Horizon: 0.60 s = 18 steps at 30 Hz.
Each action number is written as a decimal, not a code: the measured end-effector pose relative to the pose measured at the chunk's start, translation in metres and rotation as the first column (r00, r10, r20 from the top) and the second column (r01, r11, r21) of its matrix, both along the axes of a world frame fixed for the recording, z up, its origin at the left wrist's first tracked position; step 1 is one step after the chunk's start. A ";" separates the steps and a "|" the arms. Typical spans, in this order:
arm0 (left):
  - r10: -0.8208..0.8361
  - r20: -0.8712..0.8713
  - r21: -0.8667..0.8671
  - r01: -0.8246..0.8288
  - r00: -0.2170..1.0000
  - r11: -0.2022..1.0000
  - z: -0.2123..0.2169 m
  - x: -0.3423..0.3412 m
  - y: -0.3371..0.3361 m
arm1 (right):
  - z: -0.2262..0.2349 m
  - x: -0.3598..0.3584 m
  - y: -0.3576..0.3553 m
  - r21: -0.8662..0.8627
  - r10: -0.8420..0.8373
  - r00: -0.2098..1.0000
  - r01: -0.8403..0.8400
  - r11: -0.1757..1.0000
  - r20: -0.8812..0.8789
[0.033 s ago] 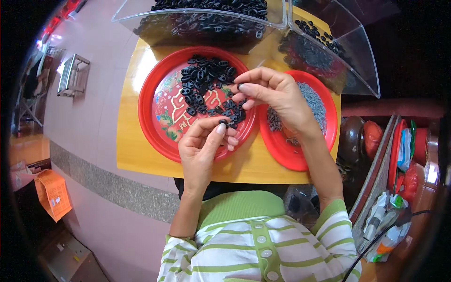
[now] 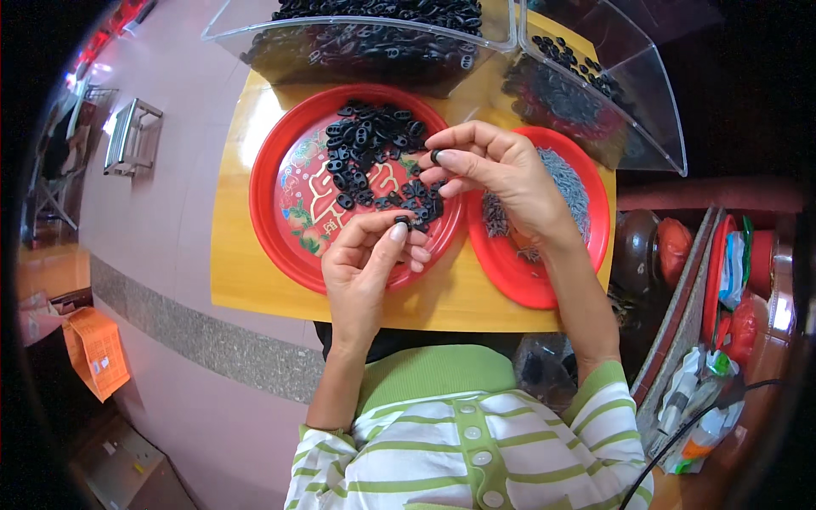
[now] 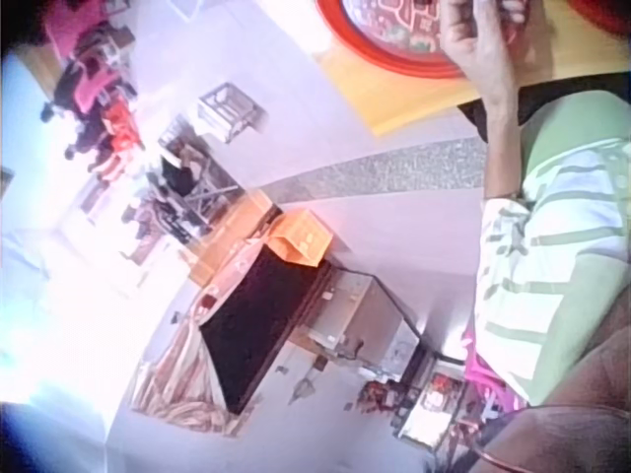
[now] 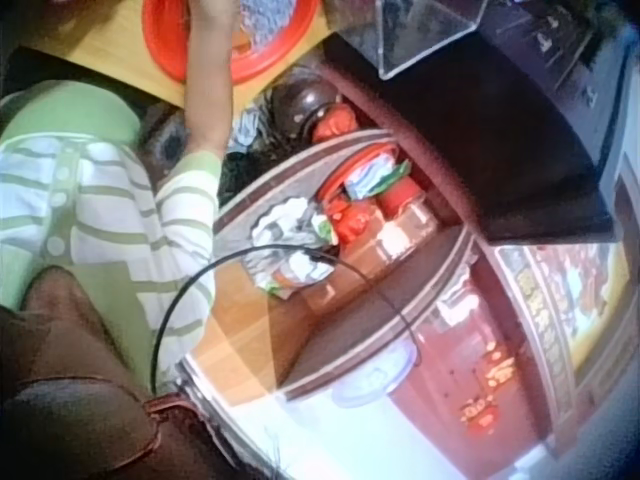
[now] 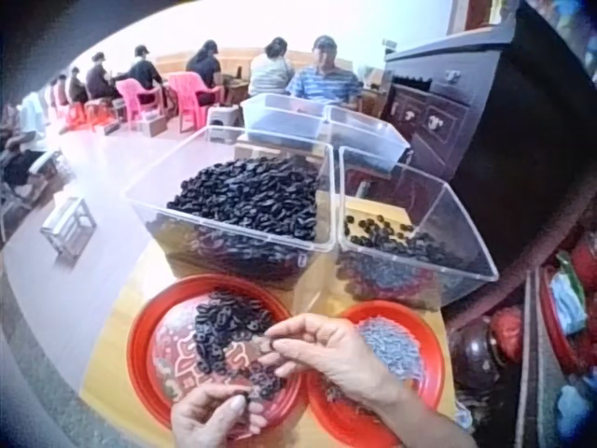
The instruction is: The person repeatedly picks small black plastic fasteners from a red plate and screws them onto grey metal screws taken from a second red plate. The assembled fasteners are placed back into the first plate. The process continues in a repetitive loop throughout the clip.
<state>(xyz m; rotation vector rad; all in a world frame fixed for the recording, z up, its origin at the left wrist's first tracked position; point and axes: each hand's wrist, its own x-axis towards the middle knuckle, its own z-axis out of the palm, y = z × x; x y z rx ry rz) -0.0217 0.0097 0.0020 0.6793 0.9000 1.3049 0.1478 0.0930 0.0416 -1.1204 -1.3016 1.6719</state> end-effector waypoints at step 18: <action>-0.106 0.045 0.003 0.106 0.993 0.994 0.005 0.039 0.005 | 0.004 0.042 -0.051 -0.077 -0.227 0.956 0.216 0.973 -0.187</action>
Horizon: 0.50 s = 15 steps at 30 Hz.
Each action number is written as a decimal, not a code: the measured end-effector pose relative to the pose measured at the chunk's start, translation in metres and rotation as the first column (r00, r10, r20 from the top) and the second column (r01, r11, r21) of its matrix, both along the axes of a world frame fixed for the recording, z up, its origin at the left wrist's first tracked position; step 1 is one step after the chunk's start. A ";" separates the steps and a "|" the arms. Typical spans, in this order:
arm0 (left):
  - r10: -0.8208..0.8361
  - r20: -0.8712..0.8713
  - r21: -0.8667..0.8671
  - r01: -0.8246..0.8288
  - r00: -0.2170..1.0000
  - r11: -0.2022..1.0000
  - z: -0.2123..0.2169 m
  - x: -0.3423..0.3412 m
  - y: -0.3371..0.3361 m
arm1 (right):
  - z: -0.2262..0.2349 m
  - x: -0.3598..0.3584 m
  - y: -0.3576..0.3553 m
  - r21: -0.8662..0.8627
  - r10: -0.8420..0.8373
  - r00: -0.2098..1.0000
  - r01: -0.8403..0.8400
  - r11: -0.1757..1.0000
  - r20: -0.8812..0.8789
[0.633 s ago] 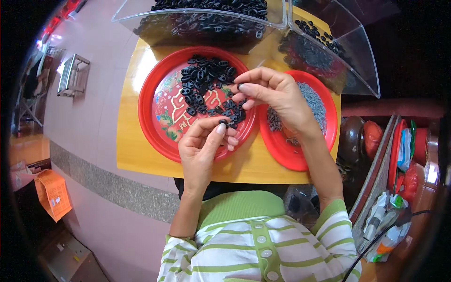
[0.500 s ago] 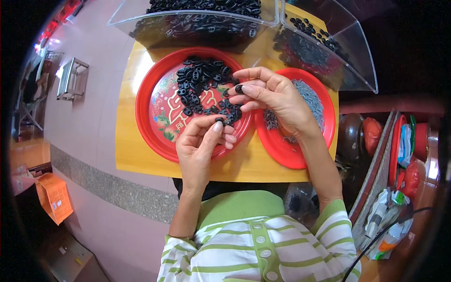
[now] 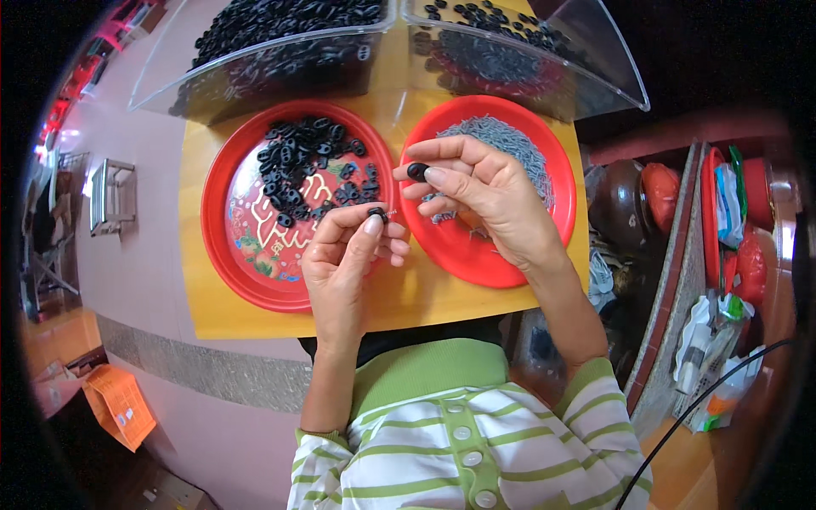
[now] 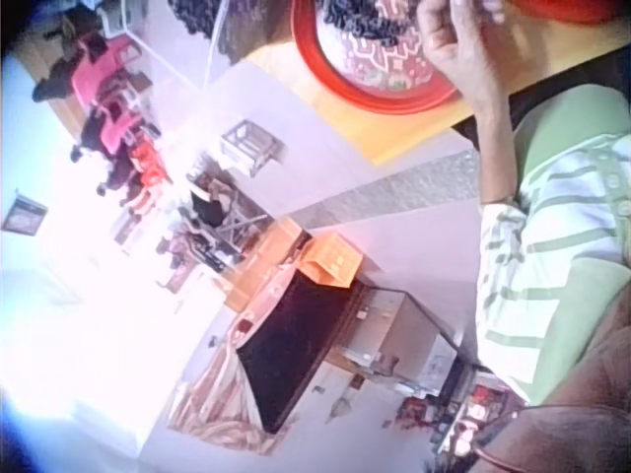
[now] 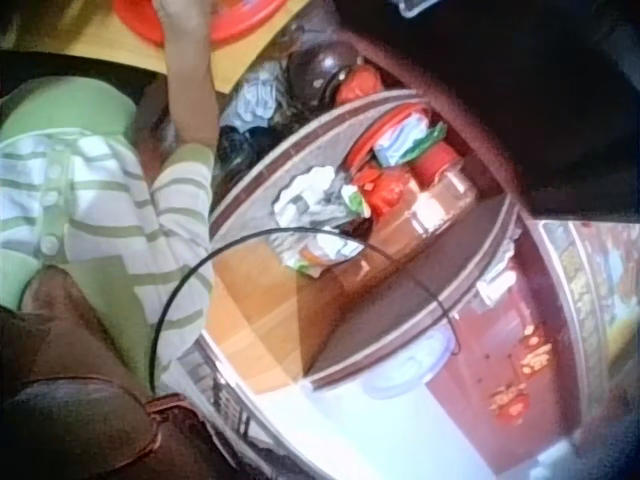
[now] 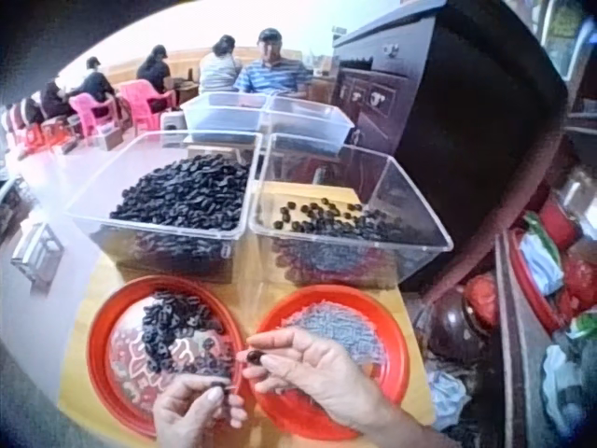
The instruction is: The person repeatedly picks small black plastic fasteners from a red plate and screws them onto grey metal screws taken from a second red plate. The assembled fasteners are placed back into the first plate. The process continues in a repetitive loop throughout the clip.
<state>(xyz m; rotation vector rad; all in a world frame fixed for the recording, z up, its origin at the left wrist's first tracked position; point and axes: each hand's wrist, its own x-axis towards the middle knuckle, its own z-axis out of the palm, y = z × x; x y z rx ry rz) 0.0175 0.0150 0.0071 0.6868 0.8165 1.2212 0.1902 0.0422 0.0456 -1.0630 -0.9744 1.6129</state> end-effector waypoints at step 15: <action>-0.058 0.031 0.003 0.058 0.998 0.998 0.000 0.021 0.010 | -0.017 0.014 -0.020 0.013 -0.095 0.995 0.096 0.995 -0.032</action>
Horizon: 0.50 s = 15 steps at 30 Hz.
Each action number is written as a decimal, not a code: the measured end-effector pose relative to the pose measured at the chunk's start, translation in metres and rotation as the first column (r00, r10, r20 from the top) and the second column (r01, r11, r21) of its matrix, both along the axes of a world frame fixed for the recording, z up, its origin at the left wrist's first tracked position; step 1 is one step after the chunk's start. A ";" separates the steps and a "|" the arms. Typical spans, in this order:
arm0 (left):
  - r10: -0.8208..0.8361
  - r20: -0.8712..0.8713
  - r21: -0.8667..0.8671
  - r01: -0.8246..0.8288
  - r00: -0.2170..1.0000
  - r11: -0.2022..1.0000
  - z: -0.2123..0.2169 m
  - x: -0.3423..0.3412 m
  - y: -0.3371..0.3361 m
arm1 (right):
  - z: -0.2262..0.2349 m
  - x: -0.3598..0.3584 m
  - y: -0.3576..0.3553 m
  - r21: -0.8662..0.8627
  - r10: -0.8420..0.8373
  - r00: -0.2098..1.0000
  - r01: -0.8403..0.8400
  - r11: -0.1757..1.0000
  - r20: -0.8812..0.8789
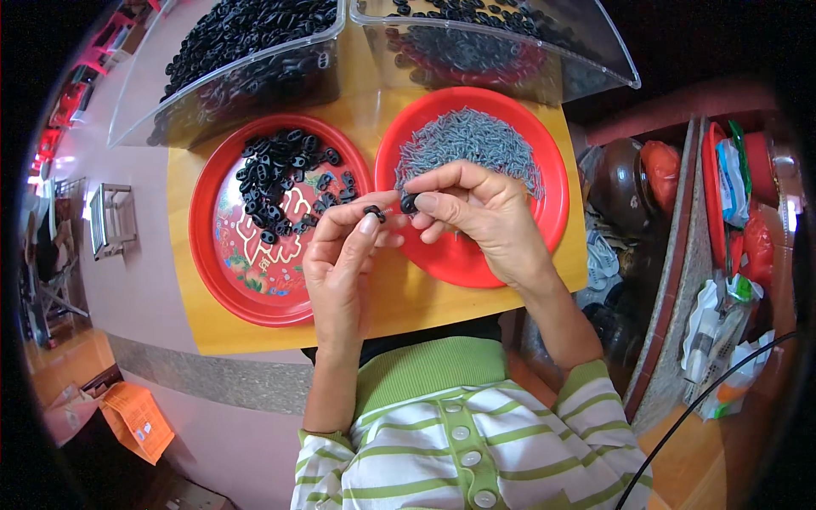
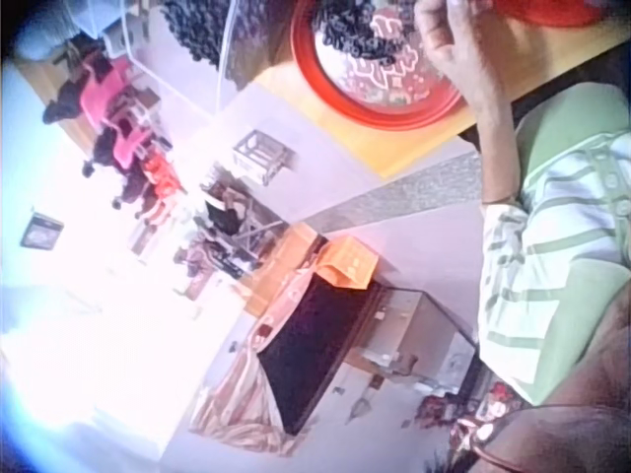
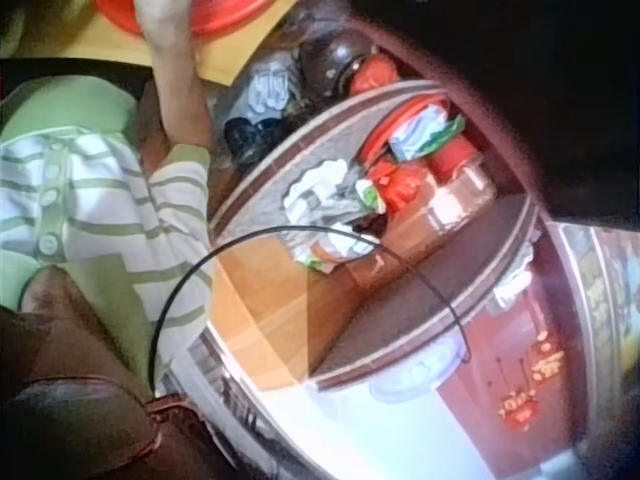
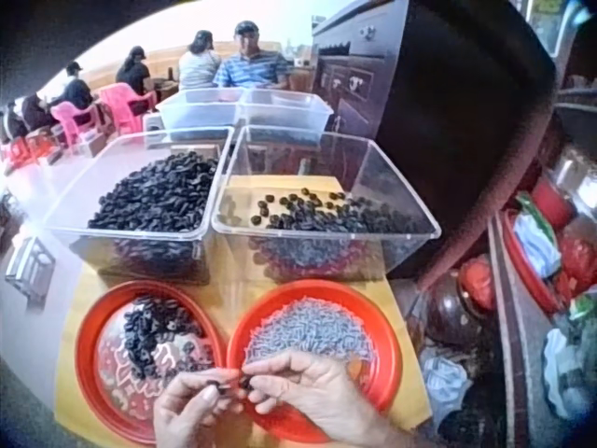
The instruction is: The person repeatedly picks small black plastic fasteners from a red plate and screws them onto grey metal screws taken from a second red plate. The assembled fasteners are placed back into the first plate. The process continues in a repetitive loop throughout the clip.
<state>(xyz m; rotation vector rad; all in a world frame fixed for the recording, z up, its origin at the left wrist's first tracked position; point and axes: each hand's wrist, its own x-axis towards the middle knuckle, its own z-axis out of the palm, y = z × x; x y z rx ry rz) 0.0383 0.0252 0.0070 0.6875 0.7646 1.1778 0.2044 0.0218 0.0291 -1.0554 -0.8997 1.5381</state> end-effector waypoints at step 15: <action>0.008 -0.036 0.109 -0.004 0.999 0.994 0.001 0.009 -0.011 | -0.013 -0.008 -0.001 0.046 -0.117 0.979 0.111 0.993 0.165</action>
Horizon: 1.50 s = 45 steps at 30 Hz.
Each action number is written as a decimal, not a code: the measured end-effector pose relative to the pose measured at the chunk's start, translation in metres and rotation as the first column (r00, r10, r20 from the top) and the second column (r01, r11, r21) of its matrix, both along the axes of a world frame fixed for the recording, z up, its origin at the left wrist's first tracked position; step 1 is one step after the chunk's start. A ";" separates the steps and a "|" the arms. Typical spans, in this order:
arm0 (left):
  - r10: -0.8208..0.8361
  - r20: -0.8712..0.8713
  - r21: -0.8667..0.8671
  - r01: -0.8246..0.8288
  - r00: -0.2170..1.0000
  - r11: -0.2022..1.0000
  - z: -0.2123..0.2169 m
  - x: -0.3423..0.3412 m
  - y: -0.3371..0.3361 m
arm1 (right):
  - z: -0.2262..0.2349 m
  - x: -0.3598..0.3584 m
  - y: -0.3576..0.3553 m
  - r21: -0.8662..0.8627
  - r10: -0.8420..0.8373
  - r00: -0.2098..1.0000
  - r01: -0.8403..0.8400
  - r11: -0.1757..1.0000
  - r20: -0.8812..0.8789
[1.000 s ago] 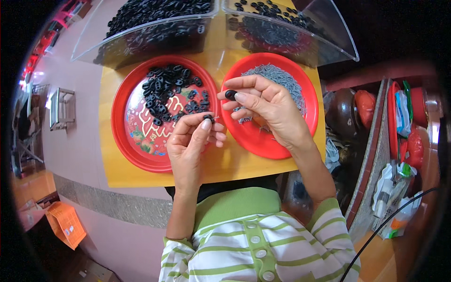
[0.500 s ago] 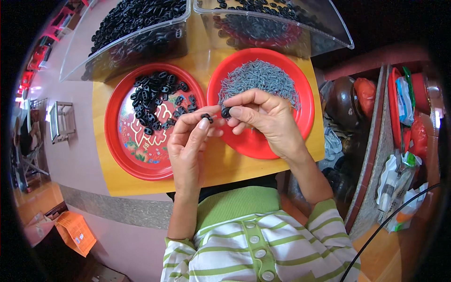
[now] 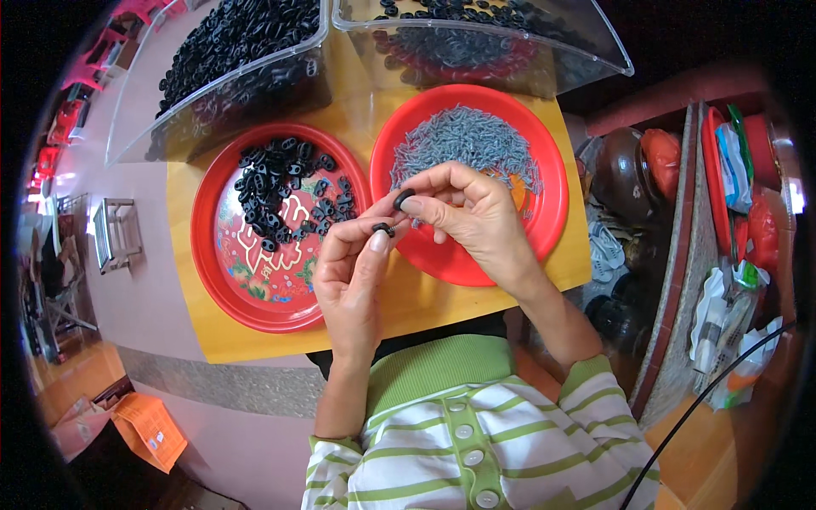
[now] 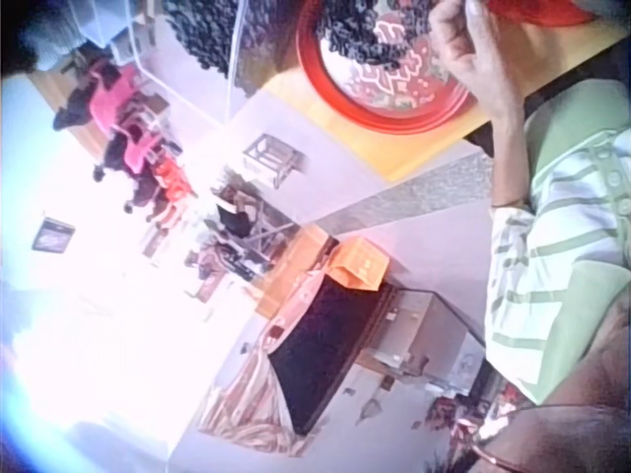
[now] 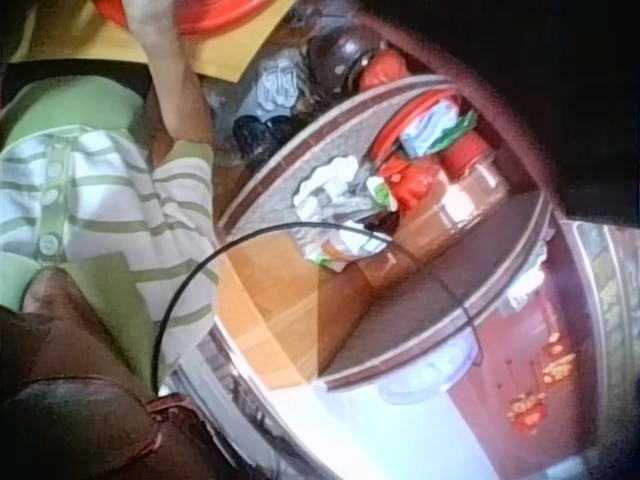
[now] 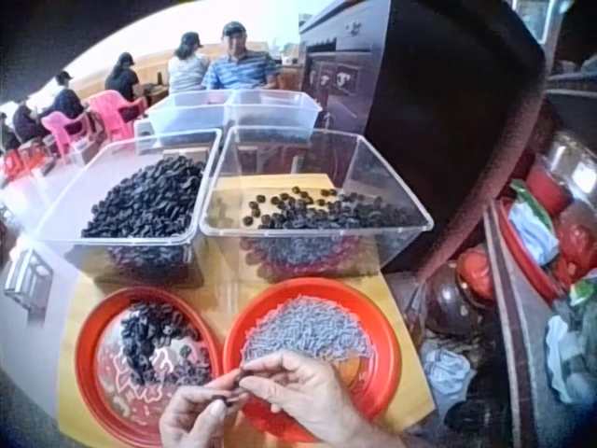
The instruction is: The person repeatedly picks small black plastic fasteners from a red plate and screws them onto grey metal screws taken from a second red plate. The assembled fasteners are placed back into the first plate. The process continues in a repetitive loop throughout the clip.
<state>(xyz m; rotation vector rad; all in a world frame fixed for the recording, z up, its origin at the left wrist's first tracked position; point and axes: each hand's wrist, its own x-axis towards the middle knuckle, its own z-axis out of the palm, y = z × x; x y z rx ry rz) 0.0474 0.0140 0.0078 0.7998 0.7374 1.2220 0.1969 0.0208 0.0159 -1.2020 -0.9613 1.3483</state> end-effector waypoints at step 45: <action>-0.035 -0.141 -0.095 0.021 0.989 0.995 0.001 0.011 -0.002 | 0.000 0.021 -0.027 -0.074 0.004 0.973 -0.022 0.997 -0.233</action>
